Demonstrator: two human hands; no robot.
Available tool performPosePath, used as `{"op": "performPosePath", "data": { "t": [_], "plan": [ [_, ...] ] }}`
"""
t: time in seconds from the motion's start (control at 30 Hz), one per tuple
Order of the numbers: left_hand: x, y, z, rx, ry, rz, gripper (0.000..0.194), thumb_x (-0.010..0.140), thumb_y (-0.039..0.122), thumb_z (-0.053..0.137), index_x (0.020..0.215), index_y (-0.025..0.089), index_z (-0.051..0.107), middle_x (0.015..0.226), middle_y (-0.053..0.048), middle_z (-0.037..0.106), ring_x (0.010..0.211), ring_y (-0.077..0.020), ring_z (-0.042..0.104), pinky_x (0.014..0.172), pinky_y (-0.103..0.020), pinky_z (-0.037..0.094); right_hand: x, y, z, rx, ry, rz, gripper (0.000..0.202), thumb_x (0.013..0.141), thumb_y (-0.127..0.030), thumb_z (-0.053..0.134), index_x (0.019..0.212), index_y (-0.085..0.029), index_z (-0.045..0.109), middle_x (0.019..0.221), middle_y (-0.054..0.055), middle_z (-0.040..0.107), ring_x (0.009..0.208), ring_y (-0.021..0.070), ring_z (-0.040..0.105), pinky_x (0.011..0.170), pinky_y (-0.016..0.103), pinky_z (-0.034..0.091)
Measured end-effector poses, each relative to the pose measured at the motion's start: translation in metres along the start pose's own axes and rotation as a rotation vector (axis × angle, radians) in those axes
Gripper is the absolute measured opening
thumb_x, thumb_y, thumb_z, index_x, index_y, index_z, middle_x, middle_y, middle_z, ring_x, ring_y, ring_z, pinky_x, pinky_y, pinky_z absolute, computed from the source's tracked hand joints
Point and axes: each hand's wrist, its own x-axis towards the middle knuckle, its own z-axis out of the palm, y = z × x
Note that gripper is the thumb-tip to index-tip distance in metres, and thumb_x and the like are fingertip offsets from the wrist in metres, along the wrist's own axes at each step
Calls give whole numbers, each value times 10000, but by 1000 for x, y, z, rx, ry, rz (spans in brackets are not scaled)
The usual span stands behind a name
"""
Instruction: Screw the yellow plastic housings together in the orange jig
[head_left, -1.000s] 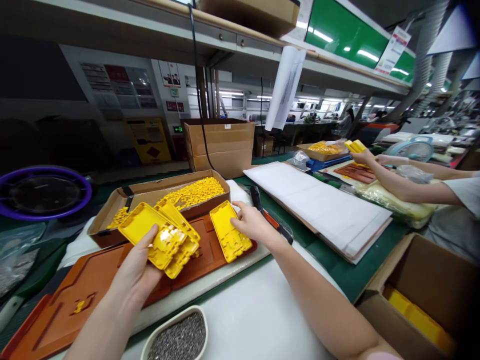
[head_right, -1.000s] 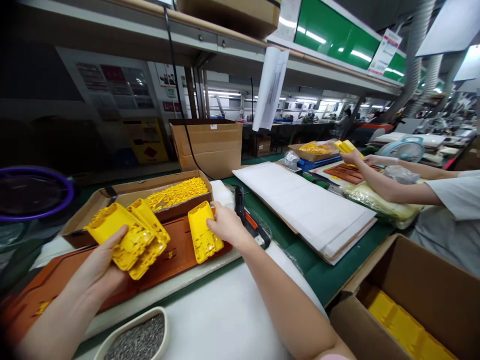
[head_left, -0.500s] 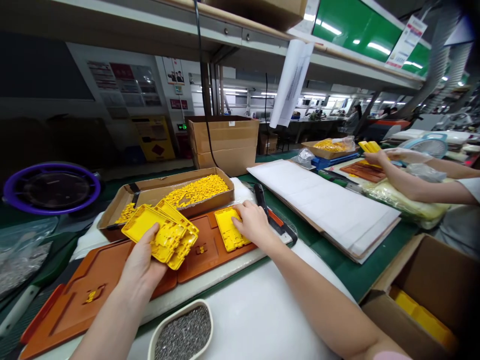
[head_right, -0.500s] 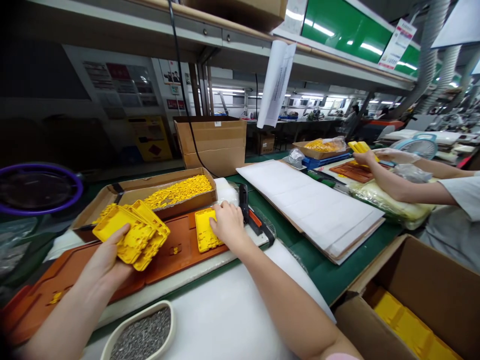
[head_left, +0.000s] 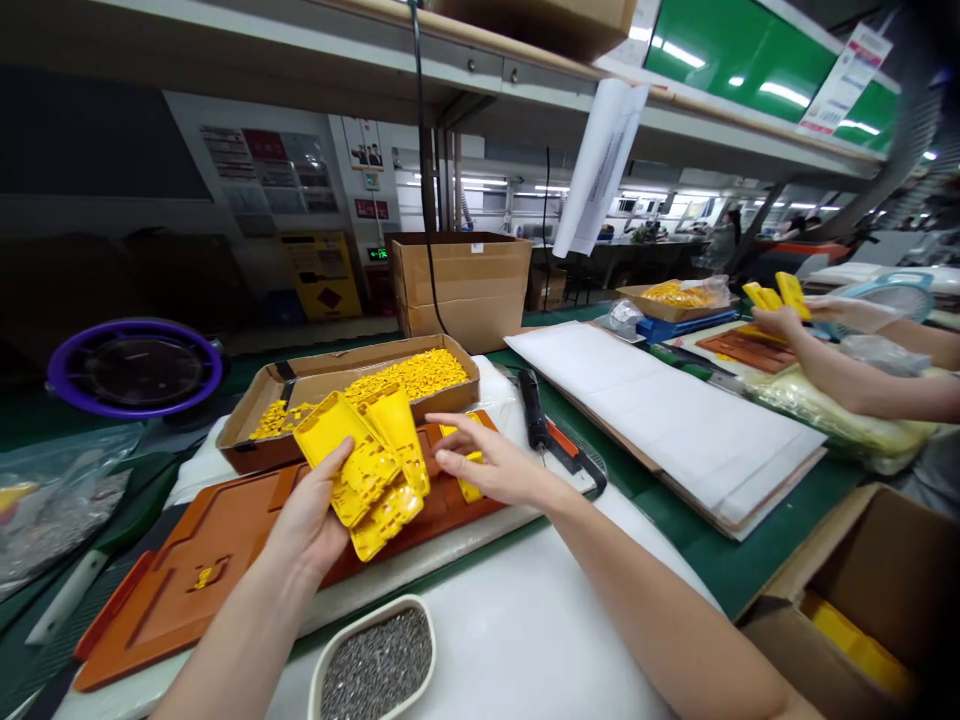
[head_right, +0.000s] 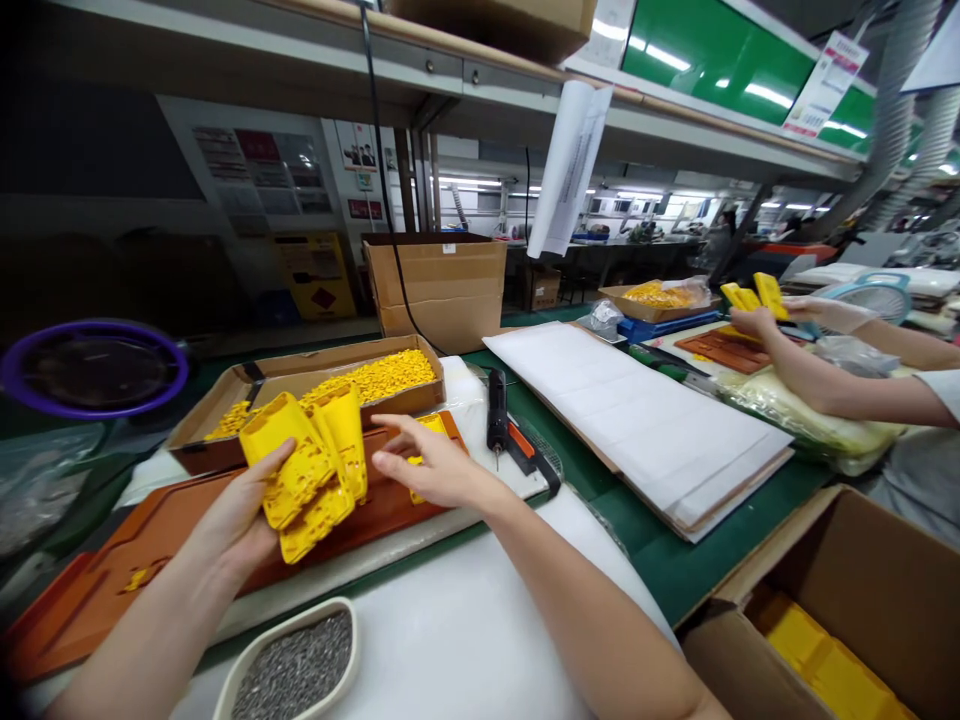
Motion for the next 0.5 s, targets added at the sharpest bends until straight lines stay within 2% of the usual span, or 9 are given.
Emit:
{"op": "performPosePath", "data": {
  "t": [0.07,0.13,0.17,0.27,0.33,0.5],
  "plan": [
    [-4,-1,3,13,-75,-59,340,894,232,447,1201,125,546,960,-155,675,769,-272,675,734,-470,560,1,-2,11,182,-90,17,512,860,-274,527,1348,-246,373,995,39,575,904,134,551,799,270,447],
    [-6,3,3,39,-90,-55,337,896,235,436,1196,131,548,978,-148,671,781,-260,674,744,-445,560,1,-1,19,217,-71,56,459,830,-214,534,1283,-243,463,909,19,568,794,119,535,713,243,439],
    [-5,8,0,82,-56,-11,333,894,234,437,1193,137,548,981,-138,672,778,-248,674,745,-423,562,2,1,22,209,-36,81,427,822,-201,528,1246,-238,504,849,7,558,733,109,516,674,233,424],
    [3,27,-17,294,122,235,320,891,244,449,1191,178,540,976,-83,678,757,-191,670,734,-334,563,3,5,24,136,83,146,347,819,-216,510,1160,-214,576,713,-20,519,635,98,467,623,225,385],
    [10,42,-35,414,208,322,317,868,256,504,1177,193,542,954,-63,682,738,-177,665,704,-301,558,2,5,23,2,116,157,323,829,-226,482,1131,-205,595,700,-18,542,639,109,481,635,239,379],
    [24,64,-71,712,310,206,366,654,272,753,956,110,625,836,-121,691,655,-247,653,521,-278,519,-1,1,24,-538,142,70,315,841,-177,410,1031,-199,661,892,28,661,820,166,552,814,329,331]
  ]
}}
